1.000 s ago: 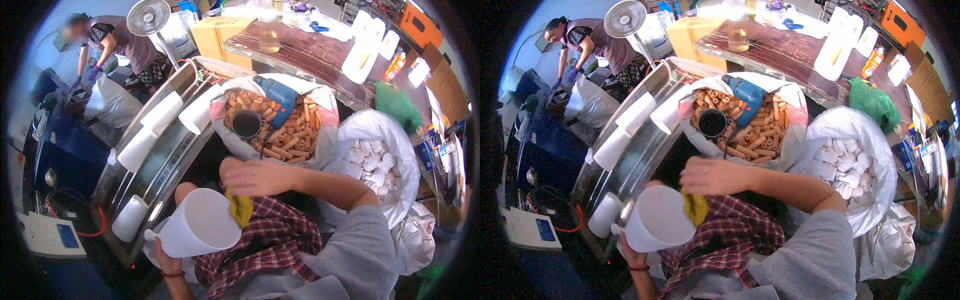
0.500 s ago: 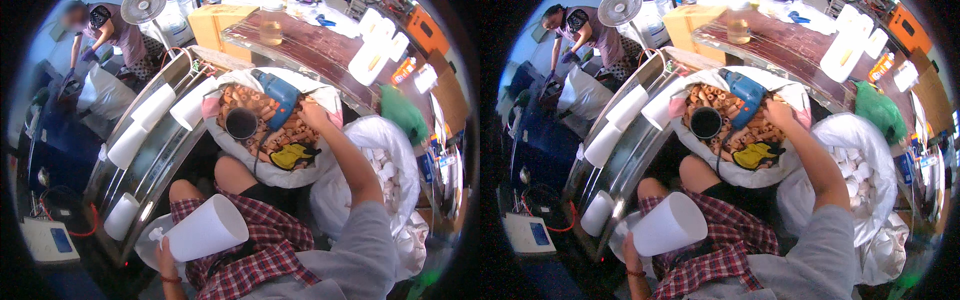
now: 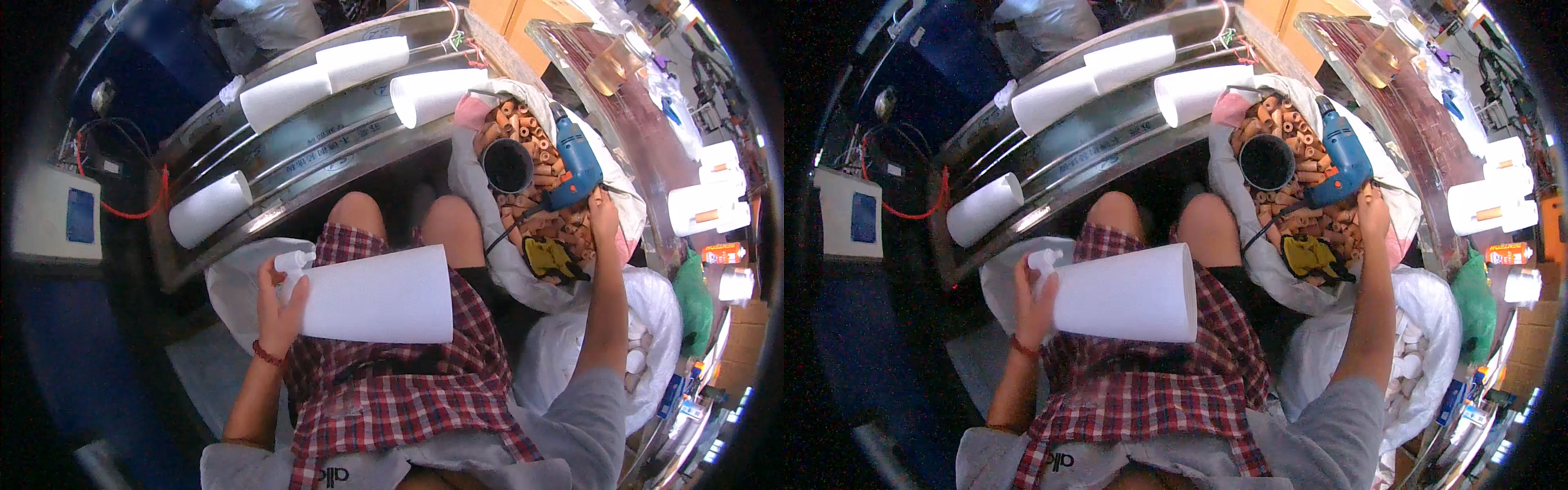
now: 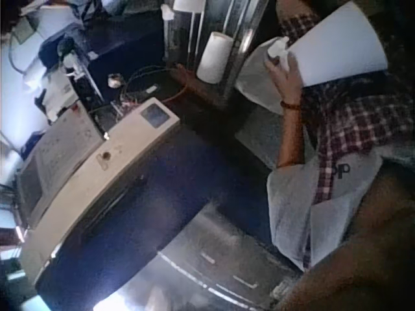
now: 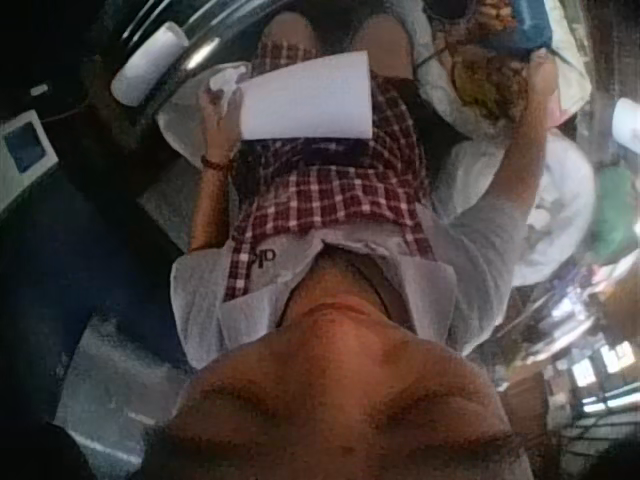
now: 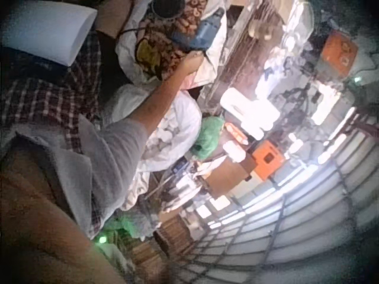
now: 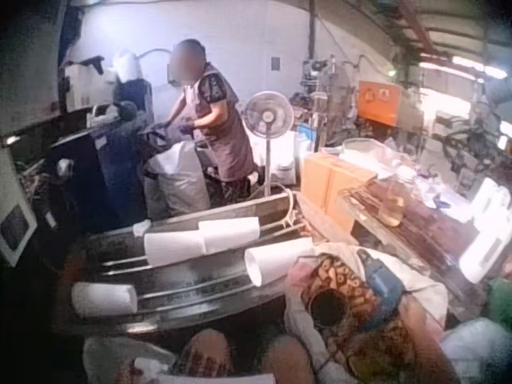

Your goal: The person assembles white plastic components by drilling a wooden handle into the plastic shell and wiping down the finished pieces with a cloth.

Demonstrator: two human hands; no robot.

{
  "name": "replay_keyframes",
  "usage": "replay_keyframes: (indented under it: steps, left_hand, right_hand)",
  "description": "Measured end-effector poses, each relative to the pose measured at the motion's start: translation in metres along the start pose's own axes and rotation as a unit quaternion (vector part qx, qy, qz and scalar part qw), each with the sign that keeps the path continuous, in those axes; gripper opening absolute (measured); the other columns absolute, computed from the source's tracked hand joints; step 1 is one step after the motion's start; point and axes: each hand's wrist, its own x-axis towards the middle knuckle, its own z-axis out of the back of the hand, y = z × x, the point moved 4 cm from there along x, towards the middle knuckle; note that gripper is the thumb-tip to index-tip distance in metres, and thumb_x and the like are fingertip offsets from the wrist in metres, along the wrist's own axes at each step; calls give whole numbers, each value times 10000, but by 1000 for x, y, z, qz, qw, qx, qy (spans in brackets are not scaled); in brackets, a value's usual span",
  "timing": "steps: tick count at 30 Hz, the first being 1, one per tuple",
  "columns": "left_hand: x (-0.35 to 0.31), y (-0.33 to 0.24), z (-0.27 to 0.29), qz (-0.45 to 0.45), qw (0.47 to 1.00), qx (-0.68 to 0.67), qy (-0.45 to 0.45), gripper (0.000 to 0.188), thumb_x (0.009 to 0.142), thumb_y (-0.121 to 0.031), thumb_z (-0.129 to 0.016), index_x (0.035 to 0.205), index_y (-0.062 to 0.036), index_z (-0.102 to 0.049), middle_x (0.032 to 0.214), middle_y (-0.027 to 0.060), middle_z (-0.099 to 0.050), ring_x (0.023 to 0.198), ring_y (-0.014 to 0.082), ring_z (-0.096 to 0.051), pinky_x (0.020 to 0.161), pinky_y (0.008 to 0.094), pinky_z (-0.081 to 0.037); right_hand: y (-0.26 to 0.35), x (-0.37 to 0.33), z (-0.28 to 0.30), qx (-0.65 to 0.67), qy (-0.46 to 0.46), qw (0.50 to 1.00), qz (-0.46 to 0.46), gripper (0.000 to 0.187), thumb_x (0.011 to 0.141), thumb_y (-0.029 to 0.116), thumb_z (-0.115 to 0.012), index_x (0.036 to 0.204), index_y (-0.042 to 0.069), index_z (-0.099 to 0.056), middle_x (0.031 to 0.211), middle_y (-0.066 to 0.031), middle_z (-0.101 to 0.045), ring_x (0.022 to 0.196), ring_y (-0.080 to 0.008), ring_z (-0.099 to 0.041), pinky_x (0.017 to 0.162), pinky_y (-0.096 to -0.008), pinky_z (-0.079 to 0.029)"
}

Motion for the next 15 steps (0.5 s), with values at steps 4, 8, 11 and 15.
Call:
replay_keyframes:
  steps: [4,8,11,15]
  left_hand:
    - [-3,1,1,10,998,-68,7,592,809,-184,-675,1298,-10,-391,1090,105,-536,990,193,-527,901,334,-414]
    - [4,-5,0,13,987,-145,71,558,807,-81,-655,1301,-37,-398,1123,94,-539,996,167,-540,866,310,-446]
    - [8,-3,-1,47,965,-234,113,543,821,-17,-627,1310,-86,-401,1137,72,-546,961,146,-562,799,278,-485]
    - [12,-23,-1,3,976,-177,125,558,782,27,-613,1288,-102,-417,1004,32,-519,905,136,-549,779,268,-472]
  right_hand:
    - [-7,-28,27,151,6,986,-71,347,872,275,-609,1088,4,-616,882,-131,-665,758,-232,-631,705,-328,-488]
    - [10,-33,57,496,-21,865,-74,267,875,164,-629,1068,-12,-576,960,-65,-633,852,-128,-588,768,-257,-467]
    - [160,-57,109,543,53,837,49,230,860,105,-623,1045,2,-533,988,-89,-616,884,-164,-593,802,-269,-465]
    - [318,-130,129,392,273,847,234,251,827,106,-618,1057,65,-529,986,-116,-637,815,-218,-631,721,-324,-491]
